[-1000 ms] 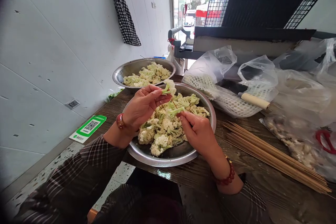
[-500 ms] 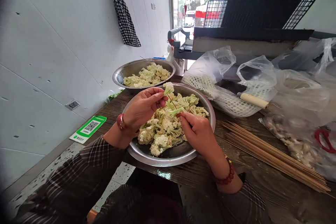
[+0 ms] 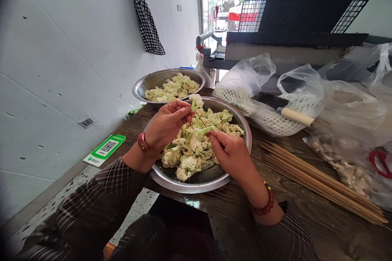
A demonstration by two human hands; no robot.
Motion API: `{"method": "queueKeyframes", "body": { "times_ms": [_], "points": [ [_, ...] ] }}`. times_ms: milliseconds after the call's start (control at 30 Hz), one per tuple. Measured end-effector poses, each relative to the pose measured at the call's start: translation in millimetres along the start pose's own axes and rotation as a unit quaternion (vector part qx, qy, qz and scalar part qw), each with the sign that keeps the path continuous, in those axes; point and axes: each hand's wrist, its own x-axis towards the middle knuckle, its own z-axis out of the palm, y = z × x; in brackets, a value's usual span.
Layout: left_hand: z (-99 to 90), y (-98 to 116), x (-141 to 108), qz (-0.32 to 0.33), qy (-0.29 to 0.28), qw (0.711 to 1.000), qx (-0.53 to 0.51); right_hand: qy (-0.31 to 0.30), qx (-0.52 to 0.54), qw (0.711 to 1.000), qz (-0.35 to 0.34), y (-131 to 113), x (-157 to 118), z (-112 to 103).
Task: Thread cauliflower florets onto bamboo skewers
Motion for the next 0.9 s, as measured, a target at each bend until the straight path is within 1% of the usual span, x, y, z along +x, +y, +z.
{"method": "queueKeyframes", "body": {
  "times_ms": [167, 267, 400, 600, 733, 900],
  "points": [
    [-0.4, 0.0, -0.3, -0.009, 0.0, 1.0, 0.001, 0.005, -0.004, 1.0, 0.003, 0.1, -0.4, 0.1],
    [-0.6, -0.7, 0.3, -0.003, 0.0, 1.0, 0.006, 0.003, -0.005, 1.0, 0.003, 0.1, -0.2, 0.0],
    [0.6, -2.1, 0.9, 0.036, 0.01, 0.998, 0.048, 0.003, -0.011, 1.0, 0.005, 0.9, 0.1, 0.0],
    [3.9, -3.0, -1.2, 0.099, 0.022, 0.987, 0.125, -0.009, -0.009, 1.0, 0.012, 1.6, 0.0, -0.6],
    [3.1, -2.3, -2.4, 0.11, 0.017, 0.979, 0.169, -0.013, -0.008, 1.0, 0.012, 1.3, 0.6, -1.9],
    [1.4, -0.9, -2.2, 0.112, 0.003, 0.973, 0.2, -0.017, 0.002, 1.0, 0.015, 2.8, 0.7, -3.7]
  ]
}}
